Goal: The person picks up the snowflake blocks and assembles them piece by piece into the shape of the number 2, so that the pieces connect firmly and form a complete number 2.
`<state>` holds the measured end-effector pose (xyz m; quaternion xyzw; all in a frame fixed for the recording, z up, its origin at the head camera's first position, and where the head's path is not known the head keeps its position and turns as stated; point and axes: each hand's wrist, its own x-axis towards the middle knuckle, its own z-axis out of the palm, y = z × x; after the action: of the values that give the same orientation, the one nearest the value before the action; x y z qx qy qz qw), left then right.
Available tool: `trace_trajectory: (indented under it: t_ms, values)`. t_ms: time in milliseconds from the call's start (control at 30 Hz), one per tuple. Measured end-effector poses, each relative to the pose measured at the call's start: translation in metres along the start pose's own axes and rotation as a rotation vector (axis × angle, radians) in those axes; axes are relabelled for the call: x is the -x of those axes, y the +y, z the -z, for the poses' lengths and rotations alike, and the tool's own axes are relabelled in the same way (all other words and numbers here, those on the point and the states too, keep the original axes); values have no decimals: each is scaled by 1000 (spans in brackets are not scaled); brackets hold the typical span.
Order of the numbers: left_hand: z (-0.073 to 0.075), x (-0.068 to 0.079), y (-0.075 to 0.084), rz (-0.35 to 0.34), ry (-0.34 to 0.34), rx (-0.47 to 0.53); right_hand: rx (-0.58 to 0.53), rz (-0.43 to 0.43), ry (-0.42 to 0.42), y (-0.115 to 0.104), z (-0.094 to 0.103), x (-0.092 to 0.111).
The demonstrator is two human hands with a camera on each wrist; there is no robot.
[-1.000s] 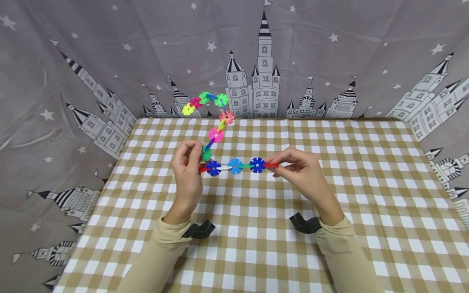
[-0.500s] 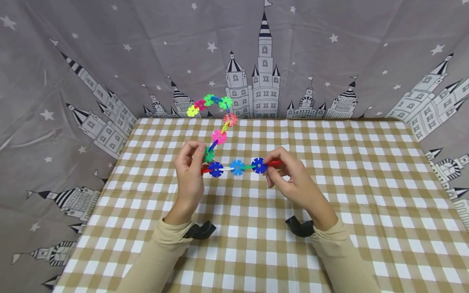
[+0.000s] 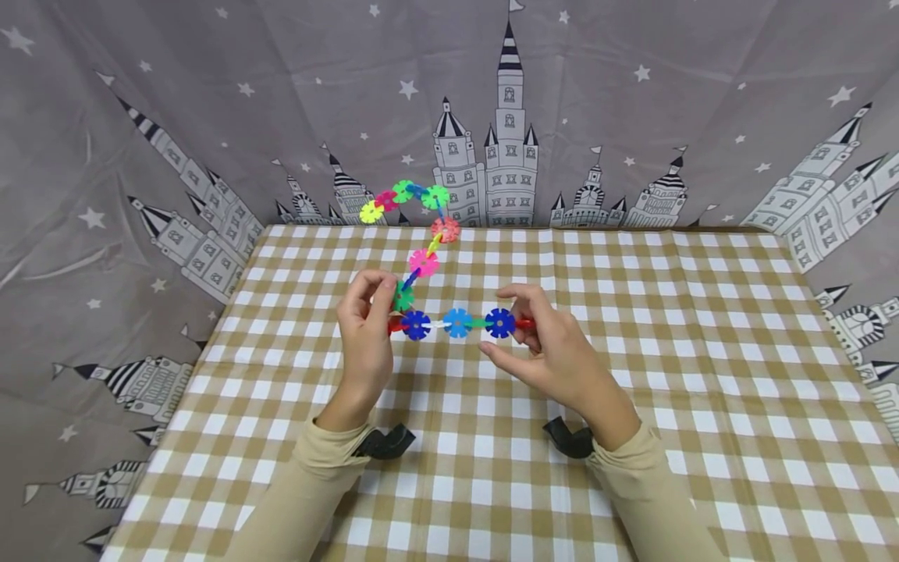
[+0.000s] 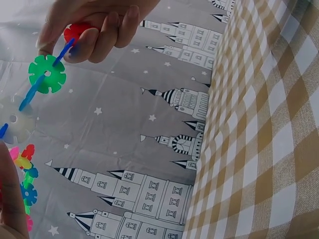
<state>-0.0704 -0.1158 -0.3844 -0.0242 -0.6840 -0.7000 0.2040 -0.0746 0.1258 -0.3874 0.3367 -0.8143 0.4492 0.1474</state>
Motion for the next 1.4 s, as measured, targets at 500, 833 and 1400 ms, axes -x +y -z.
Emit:
trace_trajectory:
  t_ms: [500,833,1400]
  values:
    - [-1,1,-2,13,-35,11,206,146,-54,1,-1,-2]
    - [-5,2,0,24,-39,23,213,133,-24,2,-3,-1]
    - [-6,3,0,22,-51,21,214,149,-21,0,-3,1]
